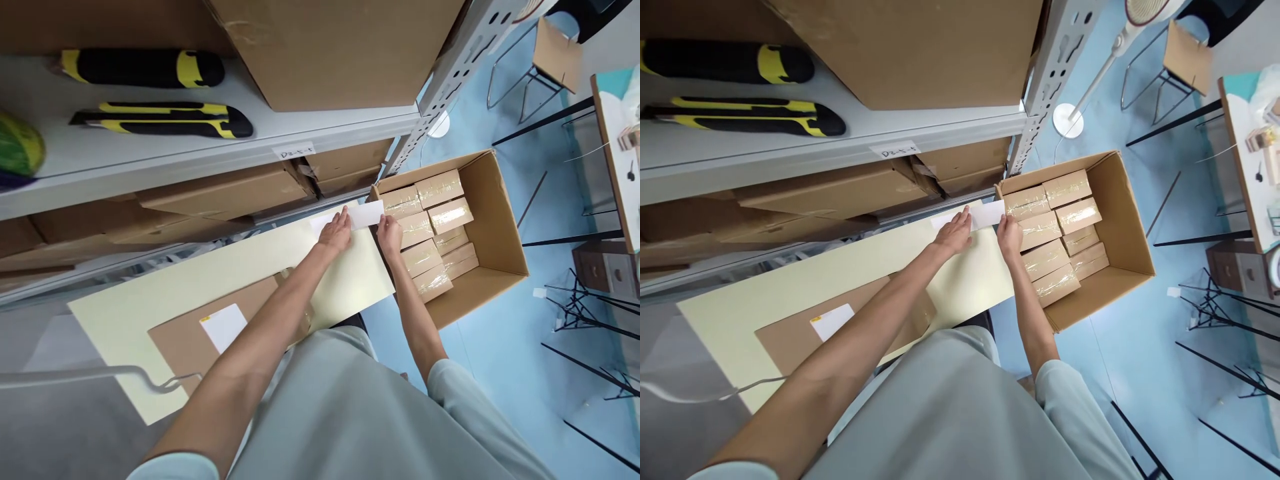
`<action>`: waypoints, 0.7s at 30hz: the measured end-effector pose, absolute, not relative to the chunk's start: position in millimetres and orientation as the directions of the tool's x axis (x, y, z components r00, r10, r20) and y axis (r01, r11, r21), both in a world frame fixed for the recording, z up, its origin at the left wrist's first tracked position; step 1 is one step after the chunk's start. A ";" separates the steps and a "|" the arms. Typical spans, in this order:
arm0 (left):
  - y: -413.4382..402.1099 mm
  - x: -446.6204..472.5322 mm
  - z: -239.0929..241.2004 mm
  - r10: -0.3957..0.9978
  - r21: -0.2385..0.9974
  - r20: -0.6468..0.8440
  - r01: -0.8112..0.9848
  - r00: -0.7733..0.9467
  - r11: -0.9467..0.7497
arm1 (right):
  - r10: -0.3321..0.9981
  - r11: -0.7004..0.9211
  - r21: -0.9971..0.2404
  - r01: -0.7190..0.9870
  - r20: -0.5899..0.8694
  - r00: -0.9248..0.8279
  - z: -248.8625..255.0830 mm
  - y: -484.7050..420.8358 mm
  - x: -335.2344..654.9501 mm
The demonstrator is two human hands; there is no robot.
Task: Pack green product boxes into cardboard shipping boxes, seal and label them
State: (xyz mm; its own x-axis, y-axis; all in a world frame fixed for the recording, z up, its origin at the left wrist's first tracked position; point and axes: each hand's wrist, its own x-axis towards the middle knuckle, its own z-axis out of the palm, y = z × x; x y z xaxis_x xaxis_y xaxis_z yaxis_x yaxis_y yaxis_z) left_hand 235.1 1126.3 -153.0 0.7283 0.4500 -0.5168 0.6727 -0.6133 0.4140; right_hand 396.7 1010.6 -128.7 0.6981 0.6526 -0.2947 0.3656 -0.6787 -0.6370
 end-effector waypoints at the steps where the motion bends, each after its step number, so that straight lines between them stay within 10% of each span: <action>1: 1126.6 236.5 -154.6 0.456 0.402 -0.530 0.685 0.715 -0.607 | 0.648 -0.689 -0.628 0.361 -0.311 0.695 -129.3 1007.6 396.3; 21: 1125.4 235.2 -159.3 0.451 0.353 -0.546 0.682 0.706 -0.641 | 0.561 -0.740 -0.638 0.211 -0.413 0.718 -135.7 986.4 381.4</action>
